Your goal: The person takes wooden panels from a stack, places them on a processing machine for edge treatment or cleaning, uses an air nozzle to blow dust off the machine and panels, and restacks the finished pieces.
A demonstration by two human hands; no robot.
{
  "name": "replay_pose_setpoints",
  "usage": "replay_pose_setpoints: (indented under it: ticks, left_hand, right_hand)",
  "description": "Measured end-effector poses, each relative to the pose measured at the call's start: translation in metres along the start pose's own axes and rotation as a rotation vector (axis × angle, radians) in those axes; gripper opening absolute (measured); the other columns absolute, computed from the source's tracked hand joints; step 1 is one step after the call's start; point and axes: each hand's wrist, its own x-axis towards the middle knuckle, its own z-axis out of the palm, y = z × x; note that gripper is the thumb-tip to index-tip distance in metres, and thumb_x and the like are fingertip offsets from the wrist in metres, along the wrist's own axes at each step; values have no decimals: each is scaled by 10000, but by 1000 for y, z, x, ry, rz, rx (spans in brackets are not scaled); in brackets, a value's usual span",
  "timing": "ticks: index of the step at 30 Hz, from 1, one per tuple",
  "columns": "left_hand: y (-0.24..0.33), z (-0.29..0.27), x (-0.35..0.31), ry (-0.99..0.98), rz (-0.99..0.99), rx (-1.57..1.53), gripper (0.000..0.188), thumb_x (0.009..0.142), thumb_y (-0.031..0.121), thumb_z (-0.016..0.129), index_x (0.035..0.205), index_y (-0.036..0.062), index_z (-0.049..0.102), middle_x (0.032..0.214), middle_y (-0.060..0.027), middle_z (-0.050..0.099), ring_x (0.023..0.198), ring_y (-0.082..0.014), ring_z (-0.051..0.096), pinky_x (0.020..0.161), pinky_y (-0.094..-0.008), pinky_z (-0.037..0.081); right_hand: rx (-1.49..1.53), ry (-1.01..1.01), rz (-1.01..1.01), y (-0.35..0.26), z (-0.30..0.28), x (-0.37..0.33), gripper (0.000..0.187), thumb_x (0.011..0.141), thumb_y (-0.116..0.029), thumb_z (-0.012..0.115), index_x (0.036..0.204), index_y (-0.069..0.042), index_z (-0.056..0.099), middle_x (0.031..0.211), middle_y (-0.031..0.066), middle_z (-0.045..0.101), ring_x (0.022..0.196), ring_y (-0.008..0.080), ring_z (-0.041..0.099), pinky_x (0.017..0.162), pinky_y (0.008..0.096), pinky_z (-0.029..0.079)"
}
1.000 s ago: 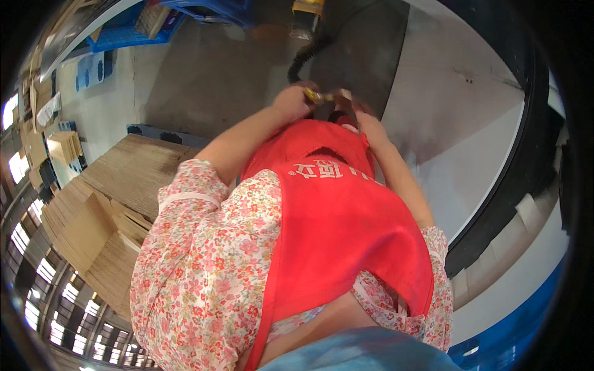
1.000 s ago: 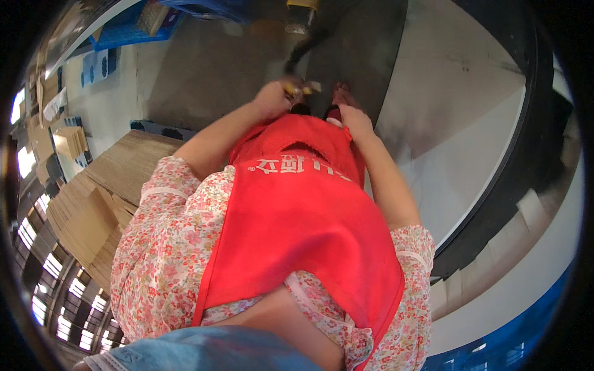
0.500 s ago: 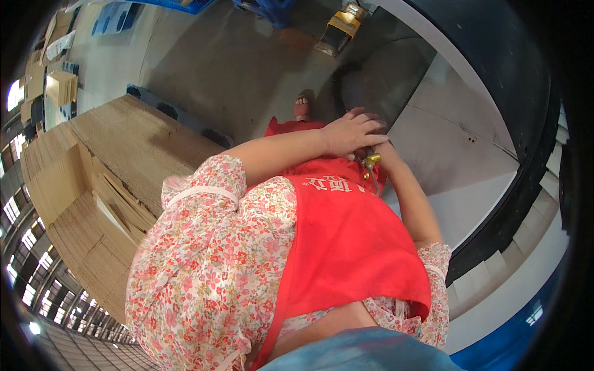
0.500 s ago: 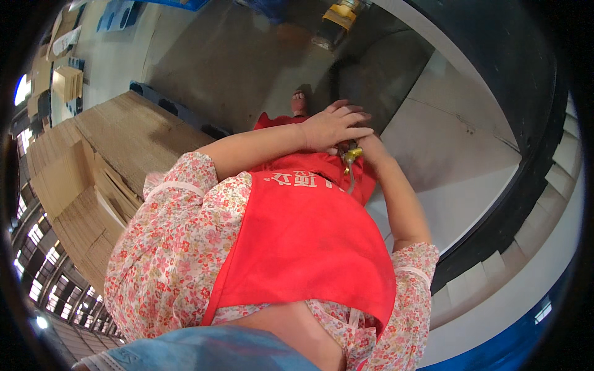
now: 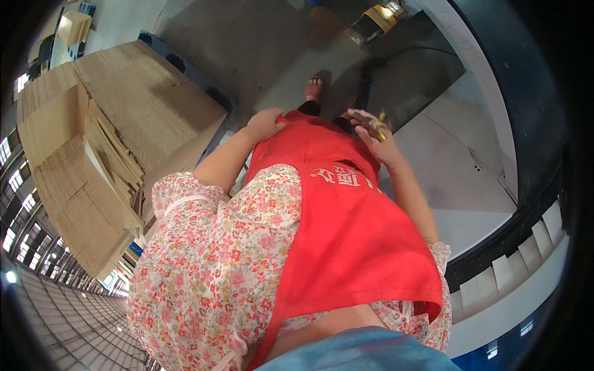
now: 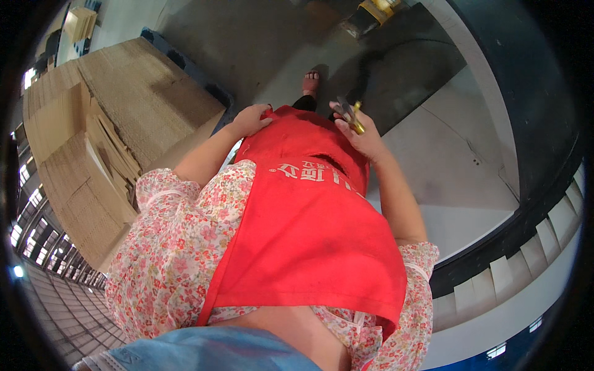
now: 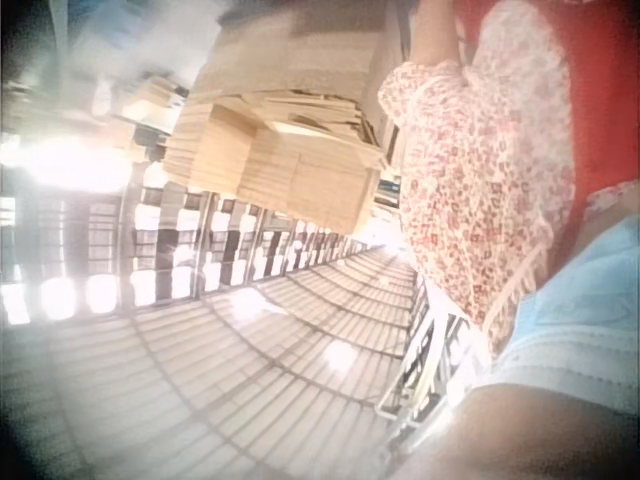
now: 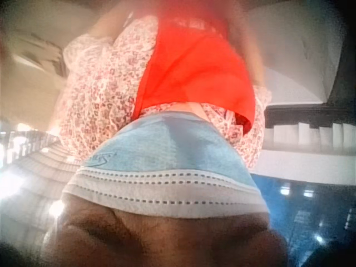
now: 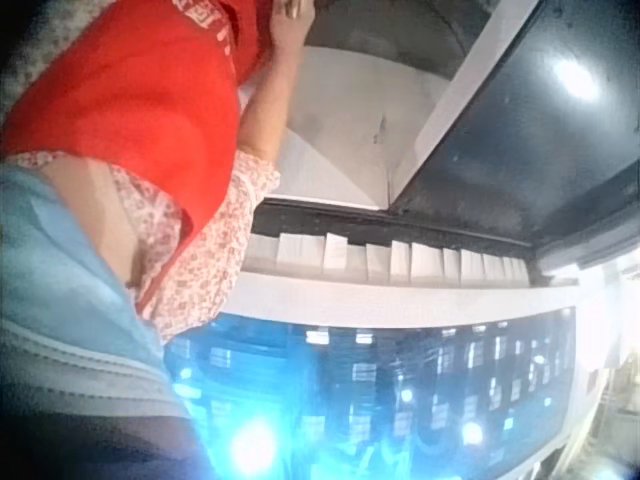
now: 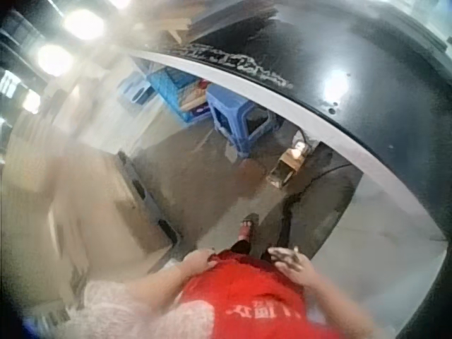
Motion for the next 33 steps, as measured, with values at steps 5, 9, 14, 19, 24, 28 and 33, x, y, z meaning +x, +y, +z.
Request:
replay_pose_setpoints:
  ticks: [5, 9, 14, 19, 24, 28, 33]
  left_hand:
    - [-17, 44, -10, 36, -141, -209, 413, 806, 293, 628, 1120, 29, 584, 983, -191, 641, 917, -349, 611, 800, -404, 484]
    - [-13, 54, -8, 56, -119, -239, 420, 824, 296, 635, 1126, 7, 586, 967, -191, 654, 888, -321, 634, 786, -373, 495]
    - [6, 44, -5, 84, -153, -344, 432, 861, 314, 607, 1144, -11, 583, 1011, -204, 647, 920, -286, 636, 812, -346, 489]
    - [66, -1, -10, -82, -79, -860, 449, 945, 338, 504, 1219, -16, 544, 1235, -180, 564, 1148, -238, 532, 985, -313, 390]
    - [95, -14, -12, -466, 185, -855, 494, 974, 384, 432, 1287, 7, 498, 1362, -153, 462, 1274, -236, 407, 1069, -323, 294]
    - [88, 3, -13, -449, 123, -642, 618, 928, 522, 437, 1308, 39, 490, 1346, -142, 482, 1270, -248, 417, 1075, -333, 281]
    - [63, 15, -26, -173, -285, 72, 553, 895, 450, 522, 1231, 11, 542, 1229, -175, 570, 1154, -312, 528, 998, -361, 385]
  right_hand:
    - [-141, -81, -60, -15, 1, 9, 533, 875, -184, 629, 1361, -111, 422, 1362, 93, 461, 1033, 175, 516, 959, 311, 389]
    - [-228, -157, -183, -2, 0, 10, 537, 877, -201, 628, 1353, -75, 415, 1355, 124, 460, 1151, 199, 494, 990, 309, 370]
    - [-93, -278, 44, -26, 5, 5, 494, 900, -198, 590, 1332, -25, 424, 1280, 108, 512, 1149, 169, 481, 1000, 279, 345]
    - [106, -408, 157, -58, -5, 7, 427, 916, -223, 533, 1285, -15, 480, 1252, 57, 537, 1150, 141, 462, 1024, 284, 315]
    - [38, -448, 81, -70, -22, 0, 417, 908, -309, 540, 1196, -6, 545, 1141, 66, 603, 1050, 196, 543, 951, 302, 388]
    - [-769, -414, 158, -69, -32, -2, 407, 883, -414, 545, 1009, -35, 625, 968, 149, 640, 912, 325, 600, 794, 382, 467]
    - [-1388, -411, 505, -41, -71, -2, 463, 859, -516, 528, 896, -77, 673, 879, 133, 671, 842, 320, 643, 717, 418, 503]
